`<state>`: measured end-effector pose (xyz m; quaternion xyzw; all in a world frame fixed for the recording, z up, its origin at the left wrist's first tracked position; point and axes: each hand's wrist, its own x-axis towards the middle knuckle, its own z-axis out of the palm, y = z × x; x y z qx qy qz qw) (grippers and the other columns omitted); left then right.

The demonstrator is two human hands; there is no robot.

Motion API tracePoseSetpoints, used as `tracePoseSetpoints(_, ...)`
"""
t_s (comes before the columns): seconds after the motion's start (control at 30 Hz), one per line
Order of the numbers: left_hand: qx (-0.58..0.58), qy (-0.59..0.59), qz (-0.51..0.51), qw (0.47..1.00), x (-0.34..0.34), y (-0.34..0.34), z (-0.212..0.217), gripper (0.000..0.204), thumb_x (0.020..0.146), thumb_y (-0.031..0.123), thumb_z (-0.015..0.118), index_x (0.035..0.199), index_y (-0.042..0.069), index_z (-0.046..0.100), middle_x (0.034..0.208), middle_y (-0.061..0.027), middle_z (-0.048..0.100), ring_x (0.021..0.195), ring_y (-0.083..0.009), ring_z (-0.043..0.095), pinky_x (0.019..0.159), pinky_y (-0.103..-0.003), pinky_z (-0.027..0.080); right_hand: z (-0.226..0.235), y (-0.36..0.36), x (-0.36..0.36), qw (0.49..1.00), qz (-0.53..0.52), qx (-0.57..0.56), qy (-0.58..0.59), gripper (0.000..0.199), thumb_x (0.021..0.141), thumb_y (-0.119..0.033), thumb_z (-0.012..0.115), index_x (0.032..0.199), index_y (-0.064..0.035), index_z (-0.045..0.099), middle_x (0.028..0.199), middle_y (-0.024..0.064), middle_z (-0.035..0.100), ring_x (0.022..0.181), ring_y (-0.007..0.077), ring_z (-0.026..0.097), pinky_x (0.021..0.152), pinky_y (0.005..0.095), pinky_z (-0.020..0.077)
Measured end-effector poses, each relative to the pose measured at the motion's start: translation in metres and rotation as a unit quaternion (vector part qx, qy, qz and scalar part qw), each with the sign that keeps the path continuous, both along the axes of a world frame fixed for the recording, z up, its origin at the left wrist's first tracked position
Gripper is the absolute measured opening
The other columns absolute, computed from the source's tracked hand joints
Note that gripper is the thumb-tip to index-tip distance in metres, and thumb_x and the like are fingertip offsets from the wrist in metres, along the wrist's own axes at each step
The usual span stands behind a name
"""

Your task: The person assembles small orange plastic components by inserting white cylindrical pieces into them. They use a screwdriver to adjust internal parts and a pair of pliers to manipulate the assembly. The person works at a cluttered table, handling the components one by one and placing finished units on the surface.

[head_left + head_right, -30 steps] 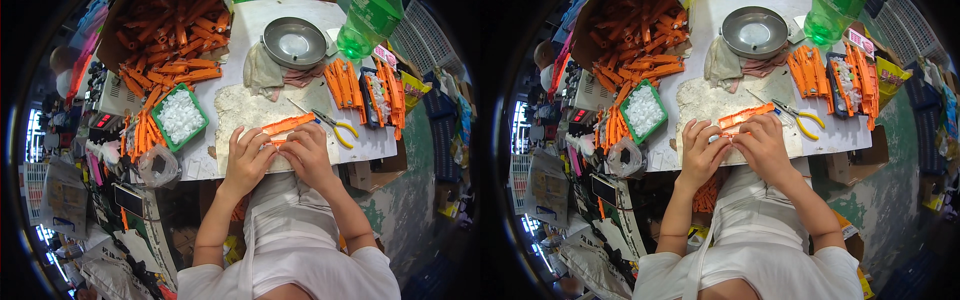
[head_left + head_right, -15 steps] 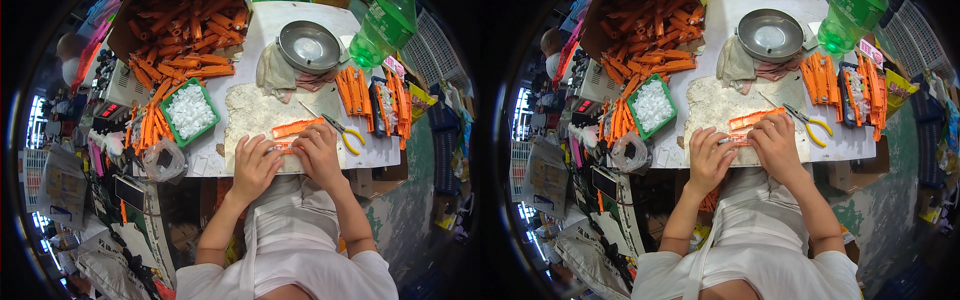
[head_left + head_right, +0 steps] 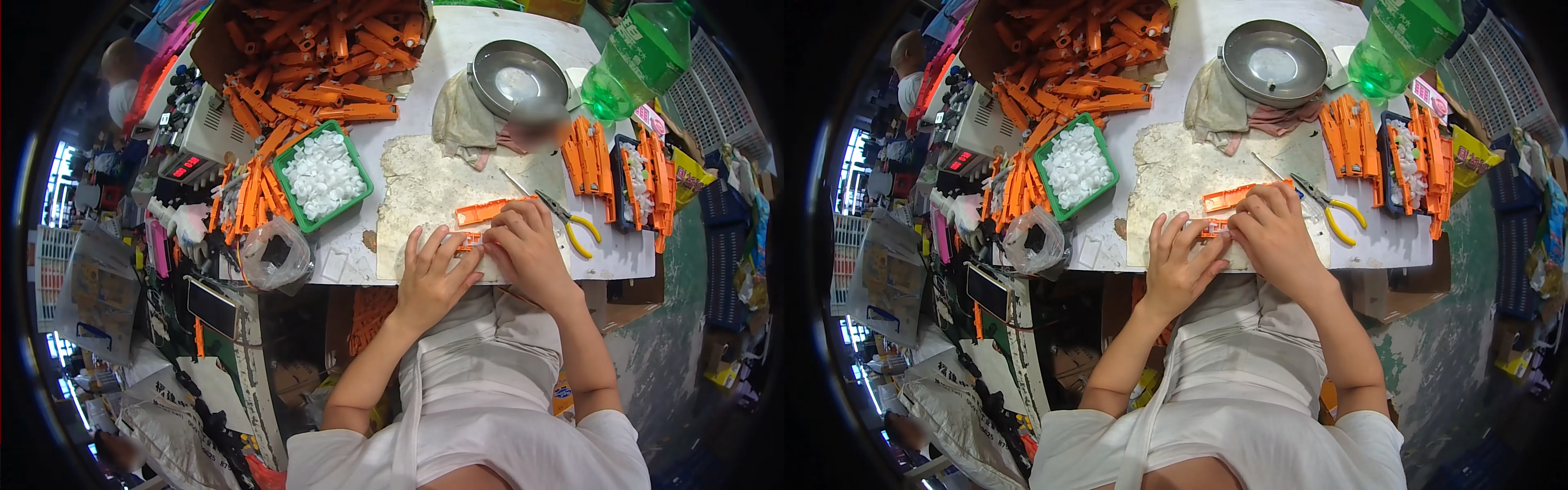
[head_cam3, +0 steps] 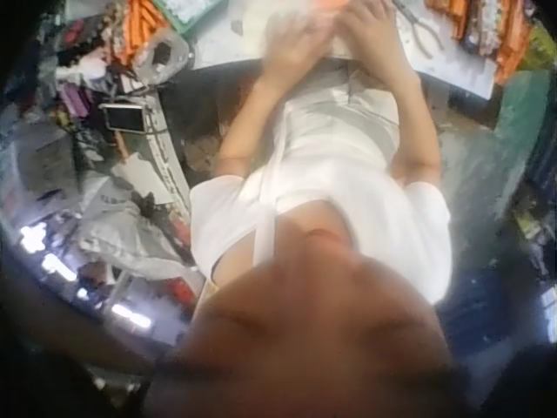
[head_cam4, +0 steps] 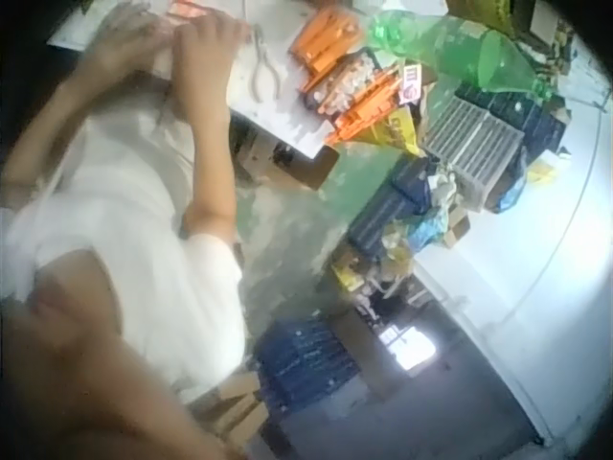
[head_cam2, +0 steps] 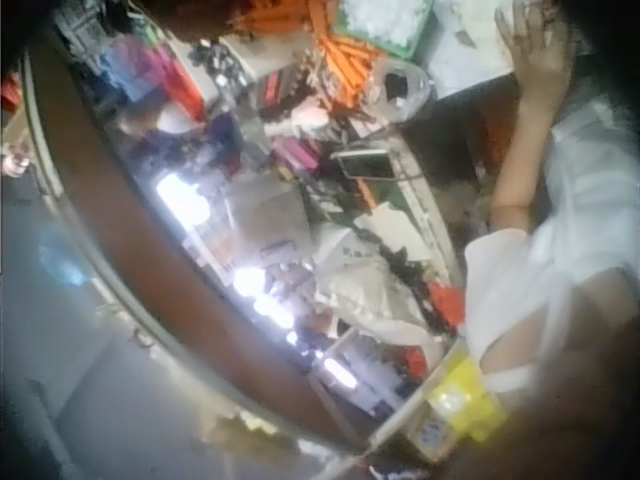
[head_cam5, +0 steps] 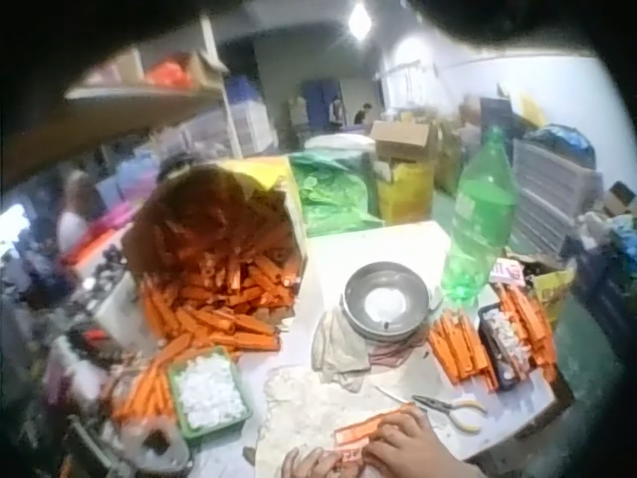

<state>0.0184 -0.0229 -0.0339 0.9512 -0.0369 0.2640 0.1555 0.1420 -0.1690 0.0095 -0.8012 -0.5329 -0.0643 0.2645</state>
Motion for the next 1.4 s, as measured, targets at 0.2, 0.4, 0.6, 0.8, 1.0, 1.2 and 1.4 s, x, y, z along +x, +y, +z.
tracePoseSetpoints(0.2,-0.012,-0.022,-0.006,1.0,0.002,0.0,-0.005,0.032,0.077,0.028,0.068,0.106,0.017,0.063,0.12,-0.0052,0.049,0.12,-0.0279,0.039,0.102,-0.055,0.03,0.003,0.0,0.0,1.0,0.001,0.003,0.017,0.028,0.072,-0.015,0.069,0.097,-0.0064,0.059,0.098,0.0061,0.055,0.104,0.0274,0.047,0.097,0.0457,0.0326)
tracePoseSetpoints(0.4,-0.012,-0.074,0.007,0.997,0.003,0.002,-0.01,0.03,0.079,0.027,0.063,0.104,0.011,0.06,0.117,-0.0096,0.053,0.121,-0.0295,0.043,0.102,-0.057,0.03,-0.004,0.006,-0.01,0.999,-0.011,0.023,-0.026,0.022,0.073,-0.009,0.067,0.094,-0.0032,0.064,0.096,0.0086,0.059,0.103,0.0312,0.05,0.095,0.0466,0.0347)
tracePoseSetpoints(0.6,-0.013,-0.118,0.028,0.993,-0.001,-0.004,-0.016,0.023,0.077,0.021,0.056,0.096,0.008,0.059,0.116,-0.0155,0.052,0.123,-0.0329,0.042,0.104,-0.06,0.027,-0.015,0.001,-0.009,0.997,0.022,0.016,-0.079,0.023,0.077,-0.009,0.064,0.098,-0.0007,0.063,0.101,0.0115,0.059,0.106,0.0341,0.049,0.096,0.047,0.0344)
tracePoseSetpoints(0.8,0.007,-0.19,0.003,0.982,0.012,-0.01,-0.032,0.022,0.077,0.02,0.054,0.09,0.002,0.057,0.112,-0.0195,0.05,0.123,-0.0357,0.041,0.104,-0.064,0.026,-0.009,-0.002,0.003,0.988,0.077,-0.002,-0.137,0.027,0.082,-0.014,0.059,0.108,-0.0072,0.063,0.11,0.0107,0.062,0.102,0.0314,0.056,0.089,0.0441,0.0426)
tracePoseSetpoints(1.0,0.011,-0.226,-0.007,0.974,0.017,-0.011,-0.035,0.021,0.076,0.019,0.055,0.084,0.0,0.059,0.109,-0.0195,0.051,0.122,-0.0349,0.04,0.103,-0.066,0.027,-0.003,-0.002,-0.002,0.986,0.068,-0.051,-0.14,0.025,0.081,-0.013,0.057,0.103,-0.007,0.066,0.11,0.0111,0.063,0.098,0.0305,0.059,0.089,0.043,0.0449)
tracePoseSetpoints(1.2,0.019,-0.289,-0.003,0.957,0.027,-0.012,-0.046,0.021,0.076,0.017,0.056,0.081,-0.003,0.062,0.104,-0.0196,0.054,0.117,-0.0325,0.044,0.103,-0.066,0.028,0.012,0.005,-0.01,0.989,0.095,-0.03,-0.11,0.029,0.08,-0.007,0.057,0.107,-0.0054,0.065,0.107,0.0139,0.063,0.103,0.0325,0.057,0.092,0.0424,0.0436)
tracePoseSetpoints(1.4,0.036,-0.33,0.006,0.943,0.032,-0.013,-0.048,0.021,0.076,0.017,0.056,0.079,-0.002,0.063,0.104,-0.018,0.056,0.117,-0.0309,0.044,0.102,-0.065,0.03,-0.016,-0.011,0.0,0.992,0.043,-0.054,-0.107,0.031,0.08,-0.007,0.059,0.111,-0.0066,0.063,0.109,0.0144,0.062,0.102,0.0319,0.057,0.09,0.0425,0.0451)
